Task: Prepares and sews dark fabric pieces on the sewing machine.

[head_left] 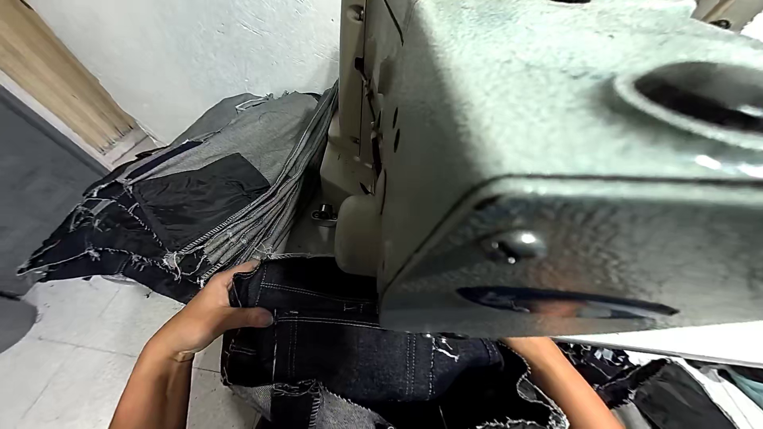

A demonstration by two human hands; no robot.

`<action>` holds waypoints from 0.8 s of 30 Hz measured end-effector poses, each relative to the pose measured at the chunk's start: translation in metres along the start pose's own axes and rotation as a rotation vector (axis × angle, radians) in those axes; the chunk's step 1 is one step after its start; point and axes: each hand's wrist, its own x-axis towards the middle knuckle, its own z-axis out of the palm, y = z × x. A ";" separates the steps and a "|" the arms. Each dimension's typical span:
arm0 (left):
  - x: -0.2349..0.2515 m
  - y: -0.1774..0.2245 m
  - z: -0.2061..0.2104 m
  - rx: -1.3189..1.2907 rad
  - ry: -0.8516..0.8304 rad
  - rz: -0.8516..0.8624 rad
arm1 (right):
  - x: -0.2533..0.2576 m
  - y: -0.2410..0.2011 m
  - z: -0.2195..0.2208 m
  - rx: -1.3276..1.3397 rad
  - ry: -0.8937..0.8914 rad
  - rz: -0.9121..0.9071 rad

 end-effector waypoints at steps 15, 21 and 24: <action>-0.004 0.011 0.004 0.263 0.057 -0.070 | -0.006 0.001 -0.013 -0.073 0.032 -0.158; -0.042 0.039 0.066 0.957 0.403 0.298 | -0.050 -0.015 -0.059 -0.096 -0.180 0.026; -0.067 0.065 0.124 0.681 0.048 0.051 | -0.086 -0.016 -0.052 0.112 -0.180 0.200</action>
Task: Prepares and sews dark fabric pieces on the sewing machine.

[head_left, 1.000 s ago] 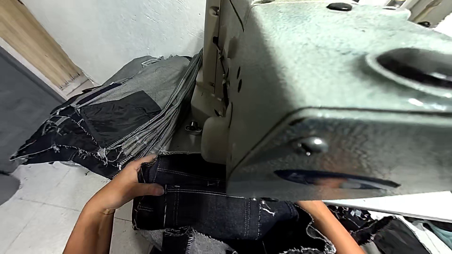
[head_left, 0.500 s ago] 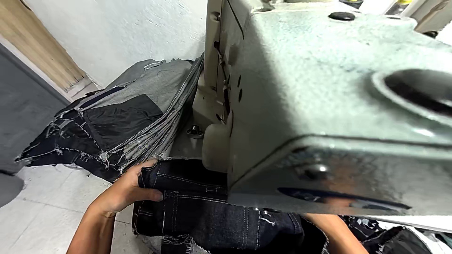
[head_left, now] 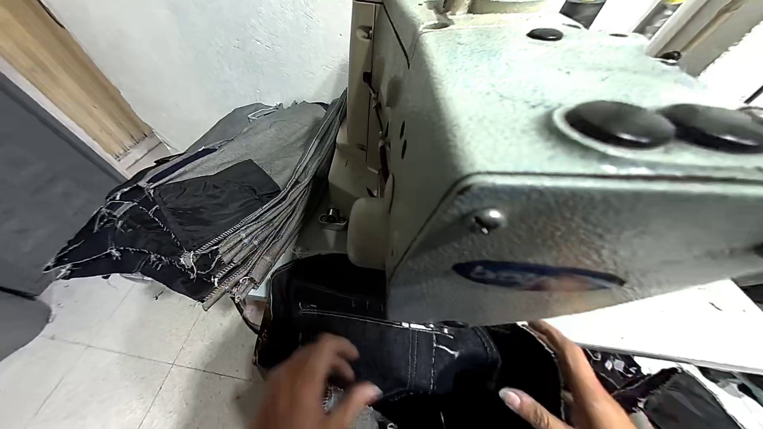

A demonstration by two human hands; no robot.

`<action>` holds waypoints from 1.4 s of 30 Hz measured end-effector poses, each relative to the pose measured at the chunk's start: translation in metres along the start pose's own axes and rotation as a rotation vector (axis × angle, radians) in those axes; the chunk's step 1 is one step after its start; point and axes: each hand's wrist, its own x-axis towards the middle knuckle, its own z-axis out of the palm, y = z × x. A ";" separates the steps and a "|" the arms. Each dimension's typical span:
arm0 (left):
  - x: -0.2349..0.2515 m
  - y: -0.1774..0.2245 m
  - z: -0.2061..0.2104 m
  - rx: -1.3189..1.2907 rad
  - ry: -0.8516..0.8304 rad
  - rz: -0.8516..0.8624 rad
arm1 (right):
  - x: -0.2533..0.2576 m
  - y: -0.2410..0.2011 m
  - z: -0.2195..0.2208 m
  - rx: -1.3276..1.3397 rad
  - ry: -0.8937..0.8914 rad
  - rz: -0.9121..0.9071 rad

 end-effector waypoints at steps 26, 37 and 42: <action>0.024 -0.088 0.012 0.066 0.474 -0.030 | 0.056 0.036 0.036 0.195 0.169 -0.263; 0.058 -0.076 0.018 0.008 0.575 0.019 | 0.077 0.037 0.031 0.232 0.311 -0.118; 0.057 -0.080 0.021 0.006 0.573 0.022 | 0.074 0.037 0.031 0.289 0.305 -0.175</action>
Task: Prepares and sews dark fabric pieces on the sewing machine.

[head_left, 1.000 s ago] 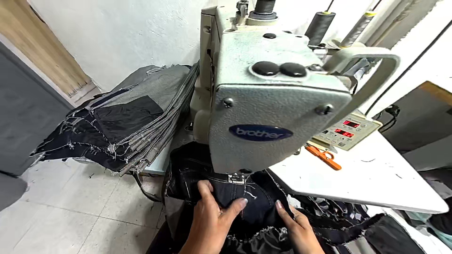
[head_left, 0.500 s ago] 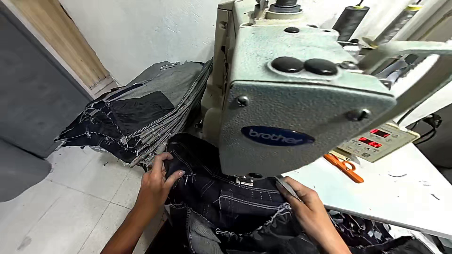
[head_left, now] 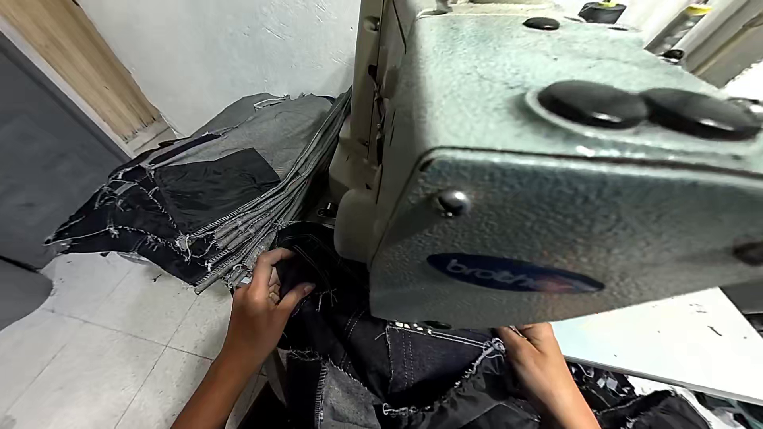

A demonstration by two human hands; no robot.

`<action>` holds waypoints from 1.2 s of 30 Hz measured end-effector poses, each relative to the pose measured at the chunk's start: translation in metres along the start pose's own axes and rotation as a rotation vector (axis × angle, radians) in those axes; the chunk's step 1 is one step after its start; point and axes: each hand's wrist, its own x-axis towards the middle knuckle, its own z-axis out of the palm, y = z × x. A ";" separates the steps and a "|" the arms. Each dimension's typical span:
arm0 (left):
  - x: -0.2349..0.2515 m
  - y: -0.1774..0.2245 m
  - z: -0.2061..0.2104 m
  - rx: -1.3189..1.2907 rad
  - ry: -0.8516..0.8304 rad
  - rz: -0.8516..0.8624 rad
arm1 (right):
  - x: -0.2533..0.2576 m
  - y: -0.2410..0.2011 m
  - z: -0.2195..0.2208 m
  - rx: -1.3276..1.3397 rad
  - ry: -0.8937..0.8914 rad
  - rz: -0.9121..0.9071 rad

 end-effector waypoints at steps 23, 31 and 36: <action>-0.030 0.074 -0.007 0.317 -0.400 0.210 | -0.089 -0.031 0.024 0.018 0.161 0.338; -0.015 0.099 0.008 0.262 -0.868 -0.093 | -0.068 -0.033 0.093 0.546 0.148 0.653; -0.020 0.104 0.016 0.271 -0.729 -0.058 | -0.071 0.004 0.076 0.357 0.328 0.671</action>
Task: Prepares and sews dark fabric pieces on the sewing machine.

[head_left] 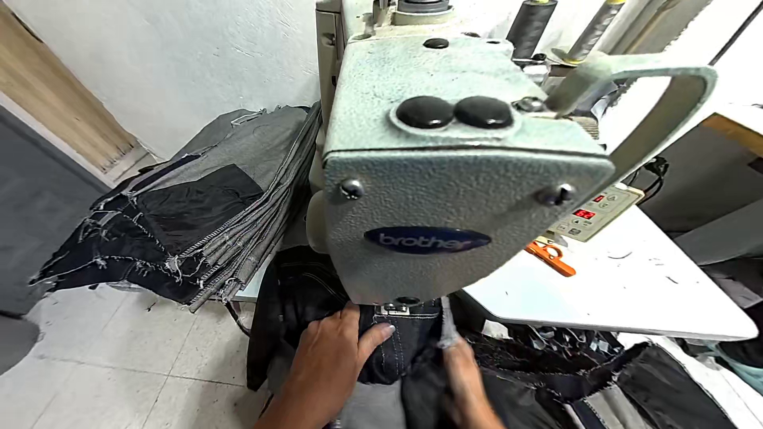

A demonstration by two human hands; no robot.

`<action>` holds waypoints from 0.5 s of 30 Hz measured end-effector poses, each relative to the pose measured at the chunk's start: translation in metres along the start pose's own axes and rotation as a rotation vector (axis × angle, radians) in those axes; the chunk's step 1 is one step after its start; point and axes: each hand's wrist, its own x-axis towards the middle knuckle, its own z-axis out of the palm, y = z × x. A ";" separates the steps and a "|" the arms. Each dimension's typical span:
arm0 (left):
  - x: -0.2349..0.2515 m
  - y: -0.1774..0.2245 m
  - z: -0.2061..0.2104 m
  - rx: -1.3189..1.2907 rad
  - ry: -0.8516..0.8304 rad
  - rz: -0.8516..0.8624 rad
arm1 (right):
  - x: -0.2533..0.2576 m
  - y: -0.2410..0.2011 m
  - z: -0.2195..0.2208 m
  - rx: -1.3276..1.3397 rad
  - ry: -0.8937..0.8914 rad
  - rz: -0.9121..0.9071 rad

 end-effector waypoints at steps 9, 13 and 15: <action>-0.021 -0.112 -0.011 -0.252 0.286 0.004 | 0.081 -0.083 -0.060 -0.437 -0.692 -0.511; -0.031 -0.158 -0.016 -0.229 0.428 -0.039 | 0.068 -0.078 -0.005 -0.544 -0.429 -0.779; -0.035 -0.156 -0.018 -0.257 0.415 -0.049 | 0.069 -0.083 -0.003 -0.609 -0.360 -0.891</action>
